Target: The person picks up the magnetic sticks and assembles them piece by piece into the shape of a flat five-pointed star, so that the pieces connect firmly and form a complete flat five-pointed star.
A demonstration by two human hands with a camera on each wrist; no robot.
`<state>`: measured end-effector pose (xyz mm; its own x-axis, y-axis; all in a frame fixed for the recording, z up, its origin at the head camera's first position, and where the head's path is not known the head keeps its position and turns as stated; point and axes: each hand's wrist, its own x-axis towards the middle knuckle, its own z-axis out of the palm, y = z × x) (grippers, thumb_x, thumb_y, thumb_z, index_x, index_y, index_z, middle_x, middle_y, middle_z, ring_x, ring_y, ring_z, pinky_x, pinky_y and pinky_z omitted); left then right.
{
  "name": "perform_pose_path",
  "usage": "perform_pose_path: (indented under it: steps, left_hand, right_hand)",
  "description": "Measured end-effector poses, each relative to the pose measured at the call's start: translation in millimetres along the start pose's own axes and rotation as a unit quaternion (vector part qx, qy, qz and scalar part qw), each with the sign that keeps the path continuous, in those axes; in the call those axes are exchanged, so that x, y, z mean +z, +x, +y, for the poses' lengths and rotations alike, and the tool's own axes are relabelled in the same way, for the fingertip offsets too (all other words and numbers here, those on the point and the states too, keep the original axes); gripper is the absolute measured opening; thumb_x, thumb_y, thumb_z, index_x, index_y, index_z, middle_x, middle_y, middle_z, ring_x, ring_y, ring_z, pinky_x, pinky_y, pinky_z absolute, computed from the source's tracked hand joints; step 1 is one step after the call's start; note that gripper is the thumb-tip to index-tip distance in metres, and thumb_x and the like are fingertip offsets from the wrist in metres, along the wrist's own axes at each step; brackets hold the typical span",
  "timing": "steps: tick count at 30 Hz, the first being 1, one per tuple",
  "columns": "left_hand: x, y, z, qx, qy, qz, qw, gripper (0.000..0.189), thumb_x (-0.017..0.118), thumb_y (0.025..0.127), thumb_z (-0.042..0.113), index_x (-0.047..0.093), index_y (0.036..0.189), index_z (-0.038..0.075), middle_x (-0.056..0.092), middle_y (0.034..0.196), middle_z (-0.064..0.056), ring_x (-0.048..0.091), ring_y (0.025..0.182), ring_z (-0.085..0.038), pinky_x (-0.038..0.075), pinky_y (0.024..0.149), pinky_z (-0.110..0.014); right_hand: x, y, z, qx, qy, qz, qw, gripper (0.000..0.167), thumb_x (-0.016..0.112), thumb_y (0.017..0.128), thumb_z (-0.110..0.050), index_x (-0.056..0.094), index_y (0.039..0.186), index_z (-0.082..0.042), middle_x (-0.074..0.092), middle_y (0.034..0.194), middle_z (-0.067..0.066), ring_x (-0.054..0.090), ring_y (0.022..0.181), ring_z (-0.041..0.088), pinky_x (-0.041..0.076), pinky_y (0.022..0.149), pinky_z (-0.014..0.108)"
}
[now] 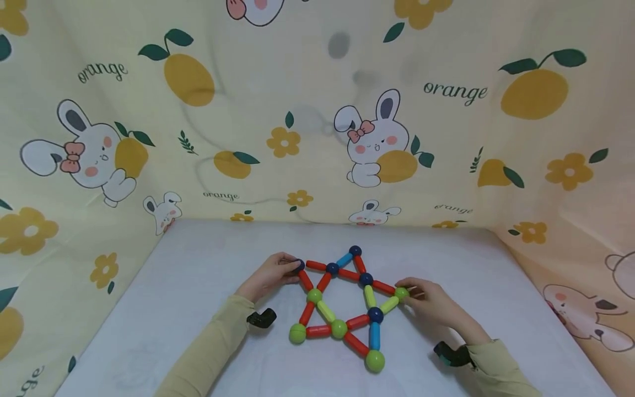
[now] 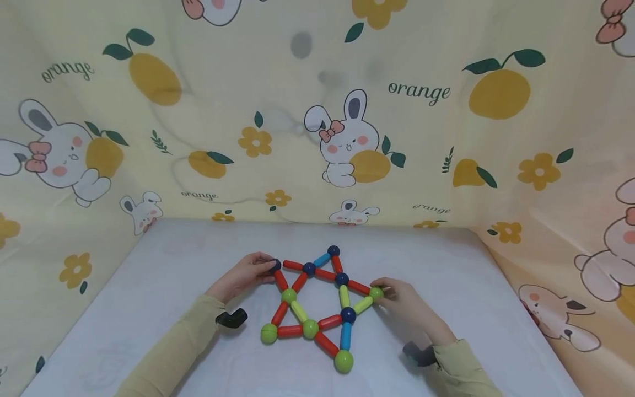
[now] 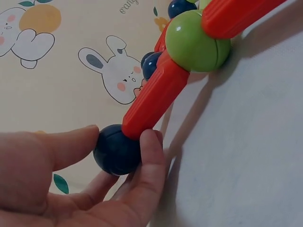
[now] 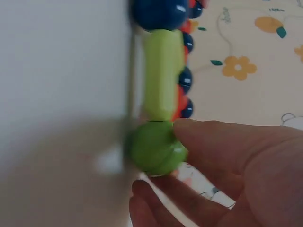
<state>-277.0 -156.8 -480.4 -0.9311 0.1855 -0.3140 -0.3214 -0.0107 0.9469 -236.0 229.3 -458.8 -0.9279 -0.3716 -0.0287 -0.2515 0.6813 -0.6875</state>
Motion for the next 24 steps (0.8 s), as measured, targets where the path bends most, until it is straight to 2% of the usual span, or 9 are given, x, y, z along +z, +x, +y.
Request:
perform_pose_path:
  steps: [3,9,15,20,24]
  left_hand:
    - [-0.9,-1.9,-0.6,-0.001,-0.002,0.0,1.0,0.027,0.054,0.098,0.006,0.049,0.121,-0.007,0.056,0.117,-0.023,0.062,0.092,-0.022,0.053,0.084,-0.036]
    - [-2.4,-3.8,0.1,-0.005,0.007,0.003,1.0,0.031,0.054,0.098,0.009,0.049,0.125,-0.005,0.056,0.118,-0.023,0.063,0.092,-0.023,0.053,0.085,-0.036]
    - [-1.4,-3.6,-1.5,0.017,0.035,0.006,0.9992,0.031,0.054,0.098,0.009,0.051,0.125,-0.007,0.059,0.115,-0.023,0.064,0.089,-0.023,0.054,0.083,-0.036]
    - [-3.0,-3.9,-2.4,0.03,0.072,0.022,0.9967,0.028,0.056,0.097,0.01,0.053,0.121,-0.005,0.063,0.107,-0.019,0.064,0.085,-0.022,0.055,0.078,-0.033]
    - [-4.0,-3.2,-3.3,0.037,0.085,0.034,0.9951,0.027,0.058,0.096,0.011,0.055,0.118,-0.004,0.066,0.103,-0.017,0.064,0.083,-0.021,0.056,0.076,-0.031]
  right_hand:
    - [-5,11.5,-7,-0.018,-0.001,-0.009,0.9998,0.031,0.065,0.091,-0.009,0.06,0.12,0.0,0.062,0.115,0.015,0.059,0.099,0.029,0.052,0.085,0.043]
    - [-1,53.4,-35,-0.08,0.008,-0.029,0.9963,0.036,0.065,0.091,-0.009,0.057,0.125,-0.001,0.062,0.115,0.016,0.059,0.101,0.027,0.051,0.086,0.042]
    - [23,98.9,-64,-0.128,0.004,-0.066,0.9895,0.037,0.066,0.089,-0.007,0.058,0.126,-0.006,0.063,0.114,0.014,0.059,0.1,0.025,0.051,0.086,0.04]
    - [45,130.1,-73,-0.164,-0.011,-0.105,0.9809,0.037,0.069,0.087,-0.007,0.06,0.123,-0.004,0.063,0.115,0.014,0.058,0.104,0.029,0.049,0.09,0.044]
    - [61,145.5,-77,-0.168,-0.01,-0.131,0.9771,0.036,0.069,0.087,-0.007,0.061,0.122,-0.005,0.064,0.11,0.009,0.058,0.102,0.024,0.05,0.089,0.04]
